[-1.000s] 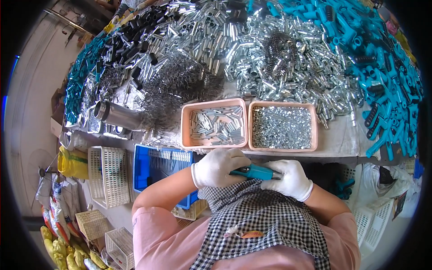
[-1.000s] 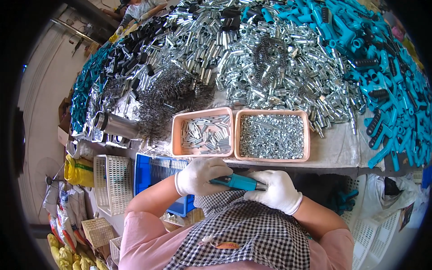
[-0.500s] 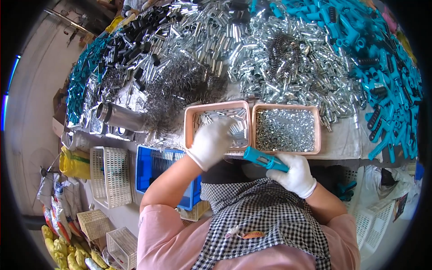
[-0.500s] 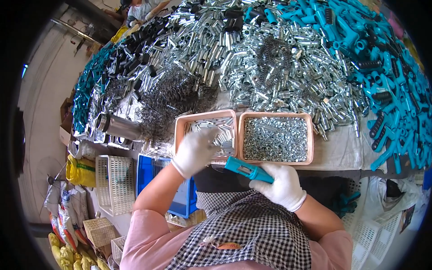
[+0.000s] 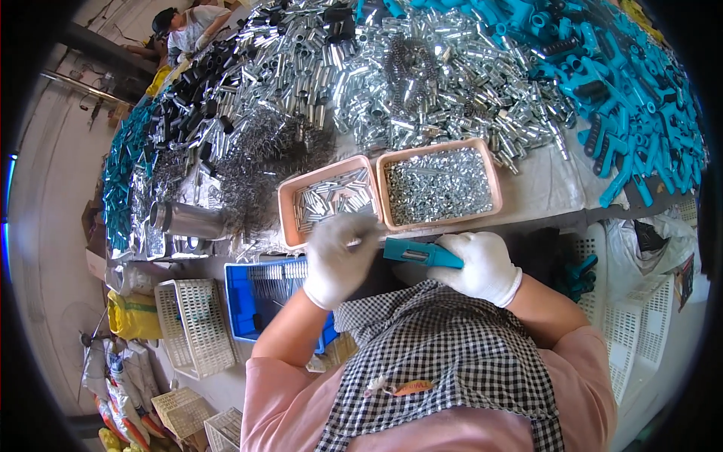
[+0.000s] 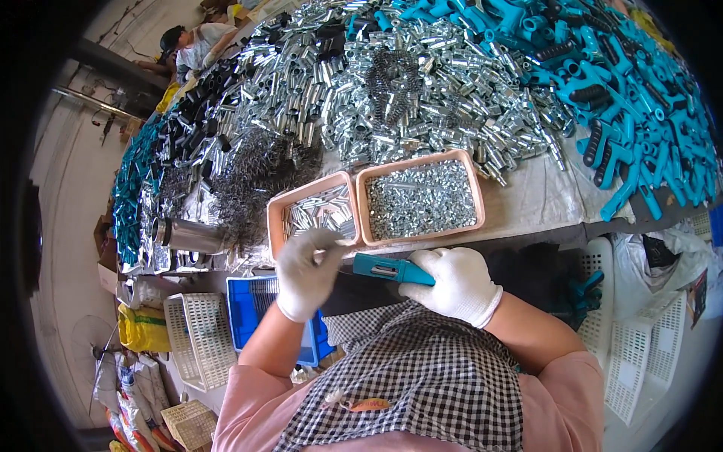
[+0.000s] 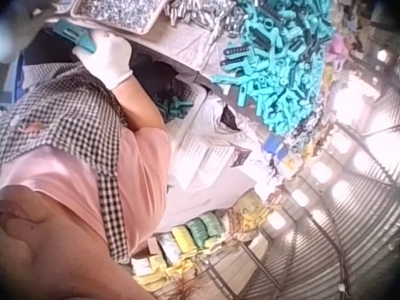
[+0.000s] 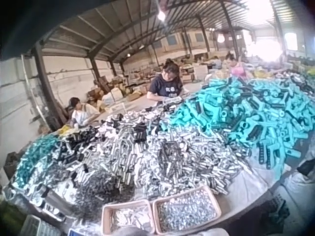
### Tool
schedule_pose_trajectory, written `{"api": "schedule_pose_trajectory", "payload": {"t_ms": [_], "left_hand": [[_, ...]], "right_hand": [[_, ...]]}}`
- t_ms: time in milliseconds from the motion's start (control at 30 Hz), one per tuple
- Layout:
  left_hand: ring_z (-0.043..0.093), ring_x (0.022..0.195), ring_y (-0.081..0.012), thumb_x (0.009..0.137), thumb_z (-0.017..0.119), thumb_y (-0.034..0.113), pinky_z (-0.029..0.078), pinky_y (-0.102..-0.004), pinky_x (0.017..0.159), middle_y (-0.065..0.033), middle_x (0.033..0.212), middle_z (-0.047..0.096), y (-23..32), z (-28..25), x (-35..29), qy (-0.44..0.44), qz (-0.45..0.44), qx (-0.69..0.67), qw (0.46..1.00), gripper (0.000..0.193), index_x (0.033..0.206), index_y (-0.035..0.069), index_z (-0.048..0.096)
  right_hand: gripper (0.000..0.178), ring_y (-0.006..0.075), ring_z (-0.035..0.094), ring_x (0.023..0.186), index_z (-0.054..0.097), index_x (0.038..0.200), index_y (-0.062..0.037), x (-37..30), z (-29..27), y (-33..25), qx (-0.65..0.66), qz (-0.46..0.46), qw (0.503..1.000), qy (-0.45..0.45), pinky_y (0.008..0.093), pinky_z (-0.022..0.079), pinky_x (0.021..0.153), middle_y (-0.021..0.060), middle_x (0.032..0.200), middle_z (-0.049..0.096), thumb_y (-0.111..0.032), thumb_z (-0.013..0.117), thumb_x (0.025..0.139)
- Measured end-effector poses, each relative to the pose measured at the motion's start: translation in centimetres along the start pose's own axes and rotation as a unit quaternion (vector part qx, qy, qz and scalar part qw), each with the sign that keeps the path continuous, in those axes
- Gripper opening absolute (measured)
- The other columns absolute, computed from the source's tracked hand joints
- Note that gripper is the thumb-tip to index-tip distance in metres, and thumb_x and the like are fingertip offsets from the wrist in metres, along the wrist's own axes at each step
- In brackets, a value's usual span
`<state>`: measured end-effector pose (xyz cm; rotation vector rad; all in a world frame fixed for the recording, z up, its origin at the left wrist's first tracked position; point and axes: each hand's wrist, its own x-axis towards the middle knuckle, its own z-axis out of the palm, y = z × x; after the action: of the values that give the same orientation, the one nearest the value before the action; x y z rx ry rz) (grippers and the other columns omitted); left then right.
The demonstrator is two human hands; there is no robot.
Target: Assembling metal components with plastic handles using an electric screwdriver at a manufacturing workbench.
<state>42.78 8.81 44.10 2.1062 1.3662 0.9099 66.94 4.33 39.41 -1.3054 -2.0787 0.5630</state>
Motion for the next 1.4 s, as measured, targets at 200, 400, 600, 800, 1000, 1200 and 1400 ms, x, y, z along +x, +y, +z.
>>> {"api": "schedule_pose_trajectory", "payload": {"t_ms": [200, 400, 600, 800, 1000, 1200, 1400], "left_hand": [[0.063, 0.112, -0.0390, 0.080, 0.073, 0.000, 0.052, -0.0466, 0.090, -0.0105, 0.104, 0.070, 0.2, 3.8, -2.4, -0.048, 0.183, -0.066, 0.980, 0.020, 0.093, 0.006, 0.059], [0.065, 0.109, -0.0387, 0.078, 0.073, 0.004, 0.052, -0.0489, 0.093, -0.0113, 0.104, 0.069, 0.8, 4.5, -2.3, -0.077, 0.238, -0.025, 0.968, 0.021, 0.090, 0.005, 0.056], [0.068, 0.098, -0.0364, 0.082, 0.066, 0.011, 0.056, -0.0433, 0.083, -0.0197, 0.104, 0.069, 2.8, 4.3, -2.8, -0.216, 0.186, 0.162, 0.945, 0.014, 0.091, 0.002, 0.059], [0.067, 0.070, -0.0298, 0.084, 0.068, 0.018, 0.054, -0.0404, 0.064, -0.0140, 0.083, 0.067, 3.0, 3.0, -1.2, -0.371, 0.198, 0.126, 0.899, 0.018, 0.084, 0.001, 0.061], [0.064, 0.074, -0.0364, 0.085, 0.070, 0.016, 0.050, -0.0441, 0.064, -0.0158, 0.076, 0.062, 2.5, 2.9, -1.2, -0.407, 0.088, -0.058, 0.907, 0.017, 0.088, 0.003, 0.061], [0.065, 0.073, -0.0371, 0.085, 0.069, 0.010, 0.052, -0.0437, 0.063, -0.0171, 0.083, 0.065, 3.2, 3.8, -1.7, -0.304, 0.131, -0.048, 0.942, 0.015, 0.091, 0.002, 0.058], [0.065, 0.075, -0.0371, 0.083, 0.069, 0.008, 0.053, -0.0437, 0.066, -0.0172, 0.086, 0.066, 2.7, 4.5, -2.3, -0.249, 0.181, -0.084, 0.948, 0.013, 0.087, 0.004, 0.057]], "right_hand": [[0.033, 0.0309, 0.067, 0.062, 0.069, 0.085, -0.0105, -0.9, -0.3, -0.8, -0.004, -0.002, 1.000, -0.002, 0.0404, 0.053, 0.056, 0.0109, 0.070, 0.067, -0.036, 0.083, 0.068], [0.033, 0.0289, 0.068, 0.062, 0.069, 0.084, -0.0107, -1.6, -0.7, -0.7, -0.019, -0.008, 1.000, 0.000, 0.0390, 0.054, 0.056, 0.0099, 0.069, 0.067, -0.037, 0.082, 0.070], [0.034, 0.0263, 0.067, 0.058, 0.067, 0.084, -0.0118, -2.3, -0.6, -0.3, -0.060, -0.035, 0.998, 0.006, 0.0379, 0.053, 0.055, 0.0083, 0.065, 0.066, -0.042, 0.079, 0.073], [0.034, 0.0261, 0.066, 0.055, 0.067, 0.086, -0.0133, -3.5, -0.2, -0.5, -0.075, -0.064, 0.994, -0.050, 0.0388, 0.052, 0.052, 0.0071, 0.063, 0.064, -0.044, 0.077, 0.073], [0.035, 0.0259, 0.067, 0.057, 0.069, 0.088, -0.0149, -3.4, -0.6, -0.5, -0.025, -0.053, 0.997, -0.044, 0.0386, 0.052, 0.053, 0.0077, 0.066, 0.067, -0.045, 0.077, 0.072], [0.035, 0.0263, 0.068, 0.058, 0.069, 0.088, -0.0151, -3.0, -1.9, 0.0, -0.046, -0.049, 0.996, -0.053, 0.0382, 0.053, 0.054, 0.0081, 0.066, 0.067, -0.046, 0.077, 0.073], [0.035, 0.0259, 0.067, 0.057, 0.069, 0.086, -0.0142, -2.8, -2.5, -0.5, -0.057, -0.048, 0.995, -0.059, 0.0376, 0.053, 0.053, 0.0078, 0.064, 0.066, -0.045, 0.077, 0.073]]}}
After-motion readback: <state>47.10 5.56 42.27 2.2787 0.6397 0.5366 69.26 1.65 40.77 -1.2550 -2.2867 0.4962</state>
